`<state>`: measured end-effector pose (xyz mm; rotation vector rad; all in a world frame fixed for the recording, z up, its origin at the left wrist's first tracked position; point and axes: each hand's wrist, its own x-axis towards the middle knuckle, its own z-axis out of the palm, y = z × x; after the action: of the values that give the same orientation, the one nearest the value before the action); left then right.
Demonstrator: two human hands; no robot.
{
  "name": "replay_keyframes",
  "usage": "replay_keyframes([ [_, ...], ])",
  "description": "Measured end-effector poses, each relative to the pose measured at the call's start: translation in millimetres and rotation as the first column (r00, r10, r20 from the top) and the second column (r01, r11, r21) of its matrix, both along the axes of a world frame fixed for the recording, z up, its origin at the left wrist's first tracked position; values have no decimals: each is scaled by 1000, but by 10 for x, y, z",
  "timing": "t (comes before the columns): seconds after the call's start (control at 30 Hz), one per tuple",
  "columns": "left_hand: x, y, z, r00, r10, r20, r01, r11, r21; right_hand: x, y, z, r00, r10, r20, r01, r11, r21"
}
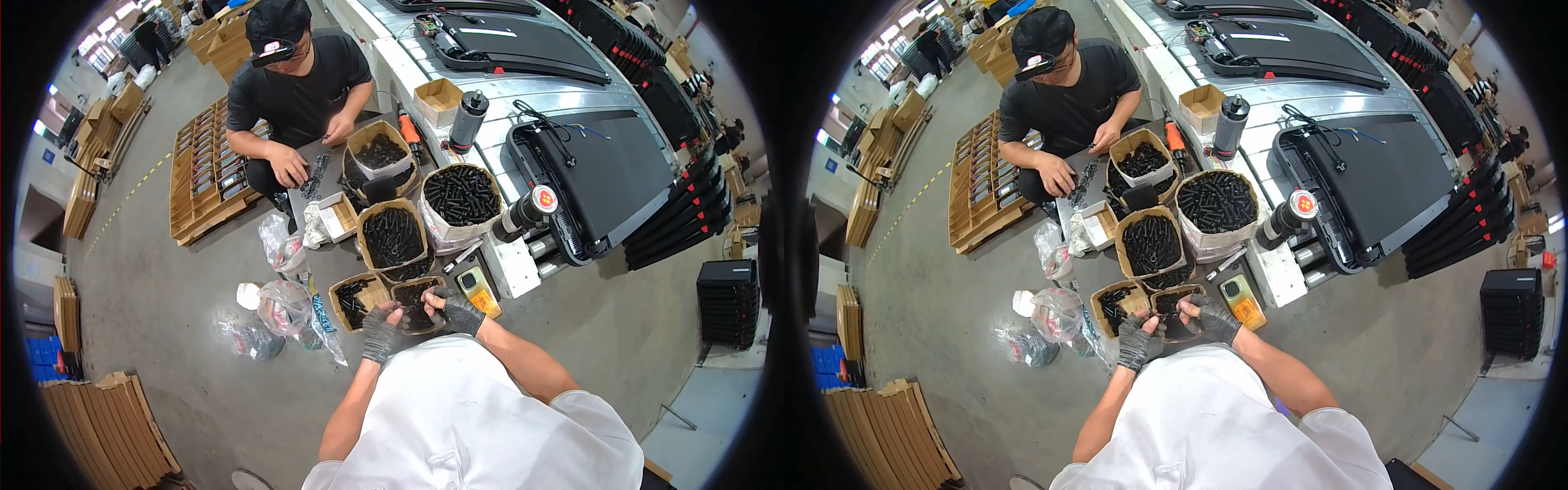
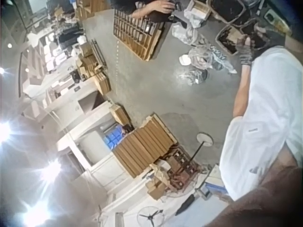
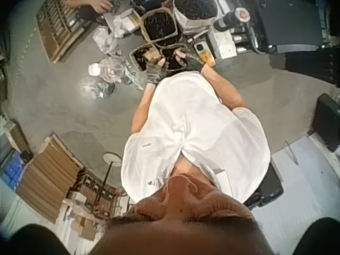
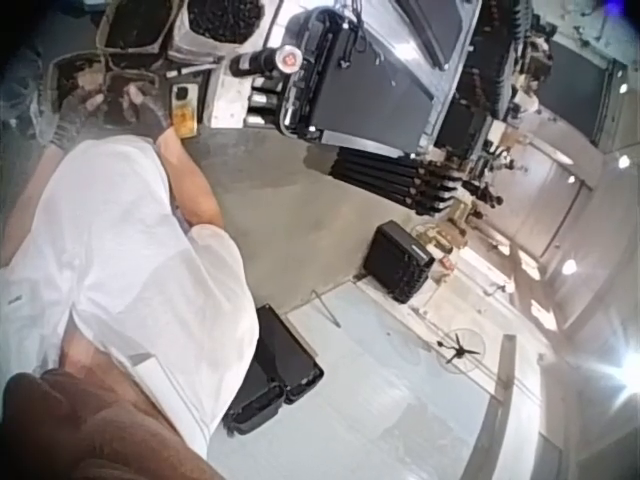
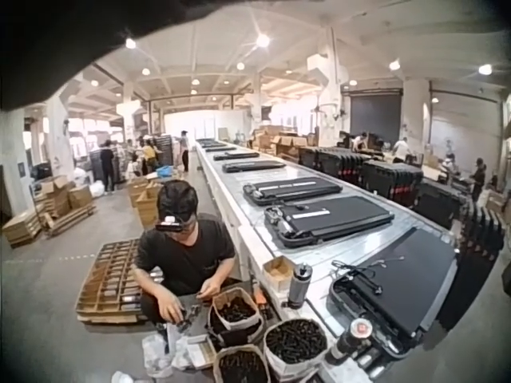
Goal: Sort and inspect small black rubber tubes into different bins at an industrial workstation.
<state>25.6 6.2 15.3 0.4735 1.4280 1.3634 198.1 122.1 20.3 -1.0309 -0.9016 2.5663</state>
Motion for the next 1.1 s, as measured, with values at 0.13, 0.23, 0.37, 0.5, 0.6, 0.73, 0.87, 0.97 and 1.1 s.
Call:
replay_keyframes([
  [0.13, 36, 26, -132, 998, -9, 58, 8, 1000, 17, 24, 0, -95, 1000, -15, -12, 15, 1000, -3],
  [0.23, 7, 6, -223, 997, -21, -70, 23, 1000, 19, -6, -1, -23, 999, 26, 21, -28, 997, 74],
  [0.37, 36, 47, -130, 1000, -6, -16, 6, 1000, -7, -9, -16, -35, 1000, 10, -11, -8, 994, 111],
  [0.5, 37, 52, -134, 998, -44, -38, 43, 999, -29, -27, -35, -147, 999, -21, 40, 18, 997, 69],
  [0.6, 48, 52, -202, 992, -57, -111, 56, 998, -14, -75, -49, -119, 999, 30, 33, -33, 996, 79],
  [0.73, 66, 91, -114, 996, -71, 53, 73, 996, -45, -90, -41, -44, 999, 36, 35, -40, 993, 115],
  [0.87, 68, 97, -229, 997, -42, 69, 46, 997, -63, -149, -80, -92, 975, -12, 220, -98, 871, 482],
  [0.97, 71, 132, -134, 982, -34, 188, 49, 996, -71, -158, -105, -45, 948, -53, 314, -195, 685, 702],
  [1.1, 56, 118, -144, 981, -1, 195, 5, 1000, -22, -201, -98, 39, 932, -55, 358, -239, 649, 722],
])
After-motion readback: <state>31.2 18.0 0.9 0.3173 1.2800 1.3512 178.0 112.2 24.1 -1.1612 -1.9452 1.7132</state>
